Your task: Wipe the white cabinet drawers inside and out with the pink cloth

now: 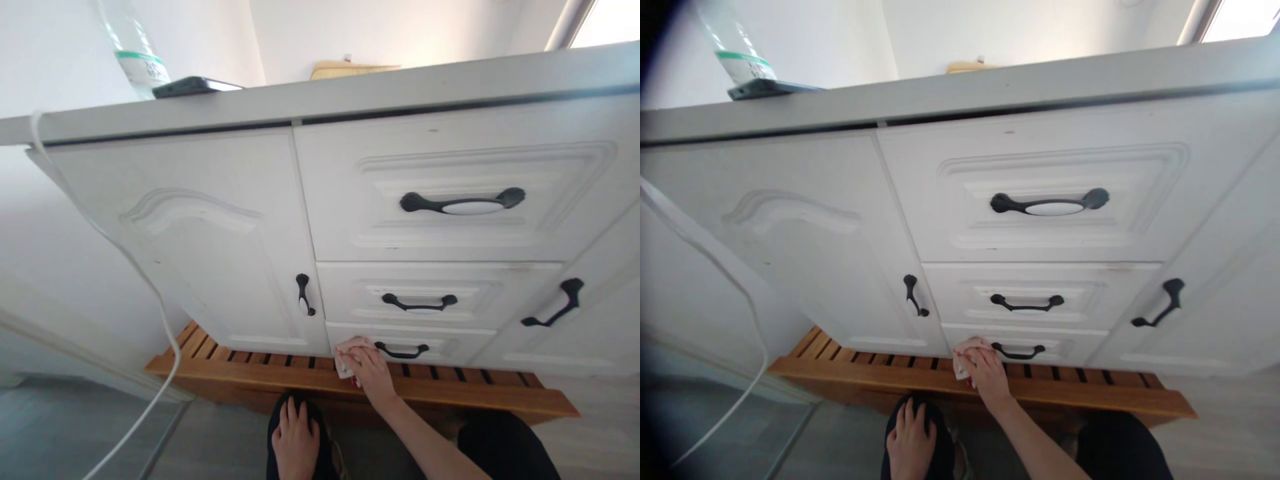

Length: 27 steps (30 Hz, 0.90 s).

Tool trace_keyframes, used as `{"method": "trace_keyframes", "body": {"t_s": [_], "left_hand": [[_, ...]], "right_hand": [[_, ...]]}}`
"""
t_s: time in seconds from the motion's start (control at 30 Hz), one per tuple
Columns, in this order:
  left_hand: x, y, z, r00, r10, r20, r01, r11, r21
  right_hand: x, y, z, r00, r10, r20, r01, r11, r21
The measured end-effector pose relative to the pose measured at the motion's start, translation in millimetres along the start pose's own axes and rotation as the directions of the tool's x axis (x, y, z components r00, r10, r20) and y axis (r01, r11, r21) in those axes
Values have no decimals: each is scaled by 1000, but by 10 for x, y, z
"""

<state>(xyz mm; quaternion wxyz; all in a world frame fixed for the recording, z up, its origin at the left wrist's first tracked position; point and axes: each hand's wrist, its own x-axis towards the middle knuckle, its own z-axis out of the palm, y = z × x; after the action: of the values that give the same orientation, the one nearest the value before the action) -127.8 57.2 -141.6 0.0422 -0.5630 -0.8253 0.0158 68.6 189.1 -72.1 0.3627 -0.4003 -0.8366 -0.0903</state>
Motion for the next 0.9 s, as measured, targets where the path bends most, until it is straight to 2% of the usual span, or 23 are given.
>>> {"method": "trace_keyframes", "body": {"t_s": [0.07, 0.17, 0.33, 0.43, 0.57, 0.7, 0.8, 0.9], "left_hand": [[-4, -7, -27, 1000, -3, 10, 3, 1000, 23], [14, -10, -26, 1000, -18, 19, 17, 998, 54], [66, 17, 40, 1000, -23, 18, 21, 997, 79], [71, 40, 66, 1000, -13, 4, 12, 995, 101], [60, -2, 122, 1000, -19, -15, 20, 993, 115], [67, -78, 175, 999, -35, -27, 38, 992, 121], [92, -59, 195, 999, -34, -38, 39, 991, 130], [135, 15, 230, 999, -47, -19, 49, 988, 146]], "right_hand": [[-129, -13, 113, 1000, 26, 4, -26, 1000, 6], [-219, -78, 121, 998, 68, 2, -68, 998, 19], [-108, -276, 37, 992, 123, 39, -125, 991, 38], [-32, -236, 60, 993, 55, 109, -60, 997, 50], [-149, 169, -32, 980, -75, 186, 63, 996, 70], [-498, 724, -411, 968, -90, 234, 87, 996, 24], [-844, 1130, -850, 970, 25, 242, -12, 998, -54], [-1231, 1492, -1320, 950, 251, 185, -229, 964, -133]]}}
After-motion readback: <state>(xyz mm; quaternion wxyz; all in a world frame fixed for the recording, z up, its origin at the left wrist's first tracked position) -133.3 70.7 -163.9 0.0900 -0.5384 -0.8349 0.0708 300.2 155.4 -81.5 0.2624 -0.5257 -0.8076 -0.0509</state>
